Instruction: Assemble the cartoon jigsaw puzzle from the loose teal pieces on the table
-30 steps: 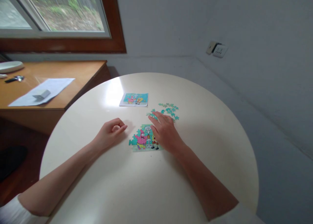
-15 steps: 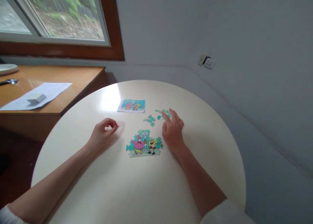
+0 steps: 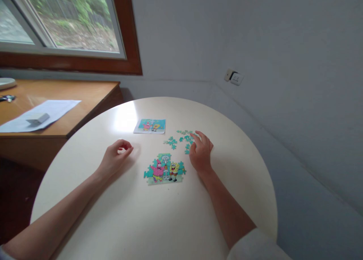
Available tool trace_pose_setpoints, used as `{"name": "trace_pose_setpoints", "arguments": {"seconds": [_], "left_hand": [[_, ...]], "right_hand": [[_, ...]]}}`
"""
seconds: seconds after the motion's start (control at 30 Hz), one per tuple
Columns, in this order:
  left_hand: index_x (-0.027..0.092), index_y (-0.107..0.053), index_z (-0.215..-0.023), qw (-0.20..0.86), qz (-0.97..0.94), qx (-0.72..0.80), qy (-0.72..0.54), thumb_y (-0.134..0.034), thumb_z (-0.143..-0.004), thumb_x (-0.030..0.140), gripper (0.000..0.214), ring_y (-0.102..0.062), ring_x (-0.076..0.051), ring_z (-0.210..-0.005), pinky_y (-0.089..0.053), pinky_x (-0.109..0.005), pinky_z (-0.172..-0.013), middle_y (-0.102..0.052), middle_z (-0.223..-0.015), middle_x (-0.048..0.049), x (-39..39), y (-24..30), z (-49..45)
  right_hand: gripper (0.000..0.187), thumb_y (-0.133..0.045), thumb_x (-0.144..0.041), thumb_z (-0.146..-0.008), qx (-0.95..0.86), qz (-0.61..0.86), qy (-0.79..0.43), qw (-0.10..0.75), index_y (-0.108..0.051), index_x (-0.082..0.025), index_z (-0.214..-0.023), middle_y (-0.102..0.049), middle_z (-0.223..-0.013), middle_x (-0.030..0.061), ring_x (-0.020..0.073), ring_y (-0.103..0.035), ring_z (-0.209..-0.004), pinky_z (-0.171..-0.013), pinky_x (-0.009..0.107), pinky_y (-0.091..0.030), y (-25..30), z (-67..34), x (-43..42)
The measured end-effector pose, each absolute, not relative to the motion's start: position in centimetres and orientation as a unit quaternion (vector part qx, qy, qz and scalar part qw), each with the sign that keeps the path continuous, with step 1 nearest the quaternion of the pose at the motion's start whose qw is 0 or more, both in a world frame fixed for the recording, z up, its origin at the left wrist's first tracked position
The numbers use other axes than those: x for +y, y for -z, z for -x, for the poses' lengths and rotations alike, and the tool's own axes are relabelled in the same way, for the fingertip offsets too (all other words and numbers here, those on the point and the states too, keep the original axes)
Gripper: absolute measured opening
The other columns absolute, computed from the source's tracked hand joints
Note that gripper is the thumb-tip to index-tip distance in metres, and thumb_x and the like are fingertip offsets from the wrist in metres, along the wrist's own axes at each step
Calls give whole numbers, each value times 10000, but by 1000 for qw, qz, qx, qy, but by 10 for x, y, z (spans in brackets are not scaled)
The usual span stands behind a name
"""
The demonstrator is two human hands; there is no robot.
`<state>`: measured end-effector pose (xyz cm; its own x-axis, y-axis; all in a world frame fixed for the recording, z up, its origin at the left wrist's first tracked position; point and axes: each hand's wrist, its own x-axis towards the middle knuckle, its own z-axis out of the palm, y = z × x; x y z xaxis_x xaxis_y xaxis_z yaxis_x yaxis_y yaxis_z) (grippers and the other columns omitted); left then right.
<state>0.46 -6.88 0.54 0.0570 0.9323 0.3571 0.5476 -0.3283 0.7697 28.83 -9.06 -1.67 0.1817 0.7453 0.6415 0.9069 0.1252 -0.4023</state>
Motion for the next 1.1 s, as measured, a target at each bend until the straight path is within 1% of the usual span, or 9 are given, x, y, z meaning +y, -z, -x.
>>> {"name": "trace_pose_setpoints", "arguments": {"seconds": [0.1,0.23,0.37,0.53,0.67,0.77,0.9,1.0,1.1], "left_hand": [[190,-519,-630,223,-692,534,-432,-514,-680,295,116,-530,-142,-664,-408,-305,-704,-573,-667,8,-70,-6,-4],[190,-497,-609,220,-696,534,-427,-504,-664,268,96,-521,-138,-657,-399,-302,-711,-552,-639,22,-70,-4,-3],[187,-477,-604,232,-692,530,-432,-493,-652,241,74,-522,-139,-681,-391,-295,-717,-556,-650,23,-71,-4,-3],[187,-458,-583,235,-690,533,-429,-489,-634,234,76,-505,-133,-668,-386,-279,-689,-546,-636,25,-71,-5,-4],[185,-454,-573,234,-688,537,-428,-489,-620,229,73,-491,-127,-648,-383,-277,-685,-535,-629,26,-71,-4,-5],[182,-455,-573,247,-685,536,-428,-490,-610,232,72,-476,-118,-620,-385,-271,-664,-520,-619,30,-71,-4,-6],[179,-457,-574,265,-677,535,-431,-497,-594,235,72,-466,-112,-607,-381,-250,-612,-513,-616,29,-72,-2,-8],[177,-460,-576,268,-674,534,-434,-506,-600,240,81,-467,-108,-601,-374,-235,-580,-515,-619,28,-72,-2,-9],[176,-465,-584,281,-675,531,-428,-518,-602,244,89,-466,-104,-588,-366,-223,-544,-515,-624,26,-73,-1,-10]], "right_hand": [[379,-341,-189,-795,-621,645,88,438,-604,-218,-1065,-570,-1118,95,247,-493,-1087,-954,463,-331,15,-290,-90],[331,-357,-176,-771,-614,628,61,474,-622,-182,-969,-604,-1008,100,228,-534,-1010,-916,414,-395,16,-294,-87],[302,-366,-167,-769,-614,621,51,484,-620,-163,-932,-625,-961,104,214,-555,-966,-895,384,-424,15,-295,-86],[259,-413,-196,-782,-690,583,2,429,-637,-188,-913,-668,-945,81,213,-588,-933,-868,390,-440,13,-287,-90],[282,-407,-176,-790,-736,547,-29,398,-656,-196,-919,-684,-951,67,195,-600,-939,-868,371,-445,13,-283,-93],[319,-411,-163,-784,-758,529,-44,378,-655,-215,-981,-678,-1019,57,197,-584,-1015,-902,391,-422,17,-283,-91],[346,-415,-149,-789,-795,505,-62,331,-641,-232,-1038,-655,-1101,52,212,-545,-1104,-942,440,-354,24,-281,-88],[327,-401,-144,-811,-787,524,-63,319,-644,-239,-1008,-671,-1067,44,202,-580,-1046,-934,448,-324,26,-280,-88],[272,-433,-157,-808,-766,550,-55,328,-651,-232,-952,-693,-995,41,193,-612,-962,-912,430,-316,24,-279,-89]]}}
